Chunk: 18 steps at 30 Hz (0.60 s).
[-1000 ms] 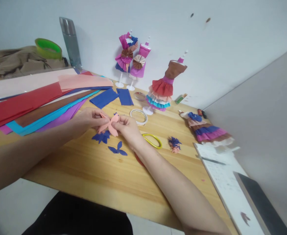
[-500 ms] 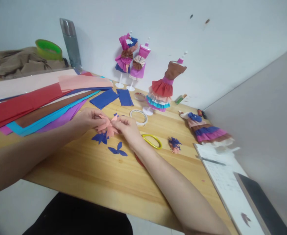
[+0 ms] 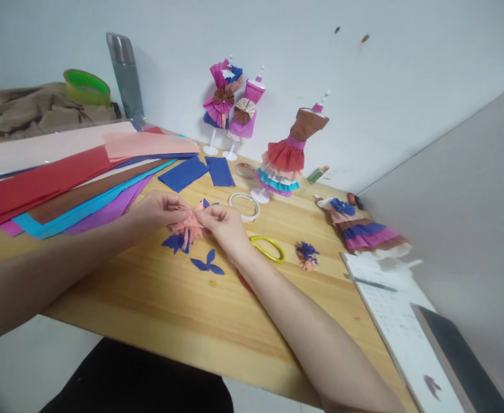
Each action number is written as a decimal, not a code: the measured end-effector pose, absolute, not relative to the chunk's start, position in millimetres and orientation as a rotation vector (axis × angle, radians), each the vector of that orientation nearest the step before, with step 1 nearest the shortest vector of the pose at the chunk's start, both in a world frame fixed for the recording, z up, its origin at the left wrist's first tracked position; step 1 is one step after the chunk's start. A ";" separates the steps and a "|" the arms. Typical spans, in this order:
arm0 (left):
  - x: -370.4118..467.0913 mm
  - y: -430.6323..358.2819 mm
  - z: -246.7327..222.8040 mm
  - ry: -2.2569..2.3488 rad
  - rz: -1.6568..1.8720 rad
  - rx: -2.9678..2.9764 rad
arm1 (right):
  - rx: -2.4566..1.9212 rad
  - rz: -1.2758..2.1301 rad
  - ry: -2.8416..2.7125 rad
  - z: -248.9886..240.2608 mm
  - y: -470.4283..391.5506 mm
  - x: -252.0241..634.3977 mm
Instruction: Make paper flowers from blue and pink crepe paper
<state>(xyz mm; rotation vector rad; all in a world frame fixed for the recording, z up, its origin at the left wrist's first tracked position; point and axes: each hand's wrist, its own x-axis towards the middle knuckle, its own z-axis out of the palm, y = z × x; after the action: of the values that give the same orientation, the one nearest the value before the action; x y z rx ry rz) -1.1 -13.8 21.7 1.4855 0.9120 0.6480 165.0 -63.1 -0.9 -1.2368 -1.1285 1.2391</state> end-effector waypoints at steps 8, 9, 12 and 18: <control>0.4 -14.7 26.3 0.948 0.662 1.481 | -1.257 1.271 -1.100 -0.8 -62.1 163.9; 0.5 -14.3 26.0 0.953 0.669 1.487 | -1.249 1.277 -1.095 -0.7 -62.3 163.7; 0.4 -13.2 24.3 0.954 0.666 1.480 | -1.223 1.292 -1.106 0.2 -63.1 163.3; -4.0 -12.0 18.3 0.710 0.645 1.469 | -1.179 1.290 -1.062 -1.6 -63.4 164.4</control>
<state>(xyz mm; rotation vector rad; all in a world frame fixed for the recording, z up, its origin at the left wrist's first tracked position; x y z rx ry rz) -4.0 -12.0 18.3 1.4694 0.7104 0.6448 164.4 -63.4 -1.6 -1.1787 -1.0616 1.2902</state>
